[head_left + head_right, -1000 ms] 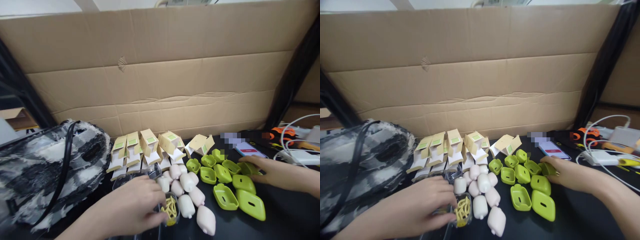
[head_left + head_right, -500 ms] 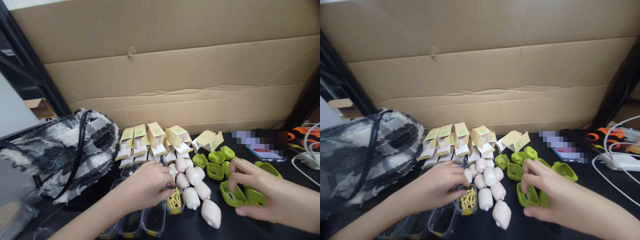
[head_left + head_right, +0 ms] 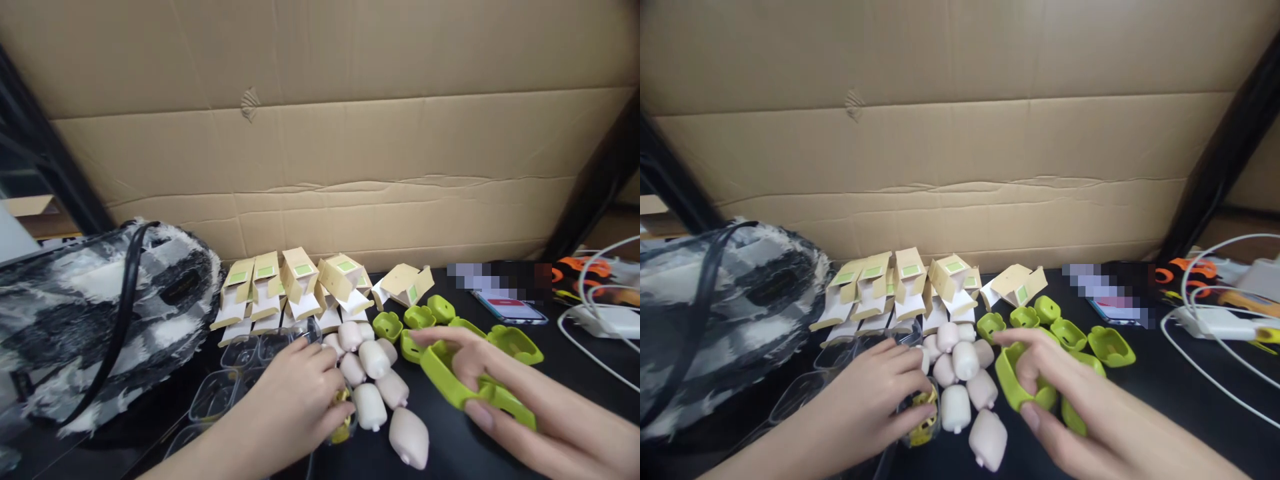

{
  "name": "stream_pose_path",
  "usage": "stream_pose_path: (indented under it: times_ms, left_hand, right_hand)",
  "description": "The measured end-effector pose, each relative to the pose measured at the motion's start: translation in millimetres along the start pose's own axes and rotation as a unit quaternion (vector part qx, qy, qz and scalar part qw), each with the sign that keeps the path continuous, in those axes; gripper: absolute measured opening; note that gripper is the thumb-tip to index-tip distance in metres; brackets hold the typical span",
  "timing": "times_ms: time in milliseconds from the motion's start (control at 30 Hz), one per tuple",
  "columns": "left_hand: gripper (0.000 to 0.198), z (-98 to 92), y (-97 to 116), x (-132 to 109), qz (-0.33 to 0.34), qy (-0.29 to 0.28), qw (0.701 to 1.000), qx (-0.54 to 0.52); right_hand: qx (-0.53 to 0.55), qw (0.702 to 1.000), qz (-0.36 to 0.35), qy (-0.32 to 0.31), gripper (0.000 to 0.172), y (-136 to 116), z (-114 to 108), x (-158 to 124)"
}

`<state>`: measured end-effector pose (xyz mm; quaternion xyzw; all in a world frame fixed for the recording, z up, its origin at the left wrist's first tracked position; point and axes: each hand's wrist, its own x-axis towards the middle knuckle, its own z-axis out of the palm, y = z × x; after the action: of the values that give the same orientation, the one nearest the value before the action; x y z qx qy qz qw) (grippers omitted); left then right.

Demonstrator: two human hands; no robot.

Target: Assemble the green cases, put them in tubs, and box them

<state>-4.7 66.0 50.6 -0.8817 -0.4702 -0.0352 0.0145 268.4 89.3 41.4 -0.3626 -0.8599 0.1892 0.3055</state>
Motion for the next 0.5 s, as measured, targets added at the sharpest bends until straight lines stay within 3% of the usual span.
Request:
stream_pose_path:
  times_ms: [100,200,300,433,500]
  left_hand:
    - [0.005,0.1,-1,-2,-0.030,-0.026,0.998,-0.043]
    - [0.009,1.0,-4,-3,-0.048,-0.034,0.996,-0.072]
    - [0.017,4.0,-7,-2,-0.018,-0.021,0.999,-0.032]
    - [0.019,6.5,-8,-1,0.035,0.043,0.998,0.034]
    - [0.018,4.5,-8,-2,0.031,0.087,0.996,0.020]
  right_hand:
    - [0.059,0.995,-0.007,-0.080,0.005,-3,7,2]
    - [0.148,0.987,0.014,-0.058,0.021,-2,23,4]
    - [0.277,0.959,0.045,-0.040,0.028,1,44,4]
    - [0.410,0.906,0.102,-0.007,0.054,4,62,5]
    - [0.383,0.916,0.114,0.020,0.052,5,64,4]
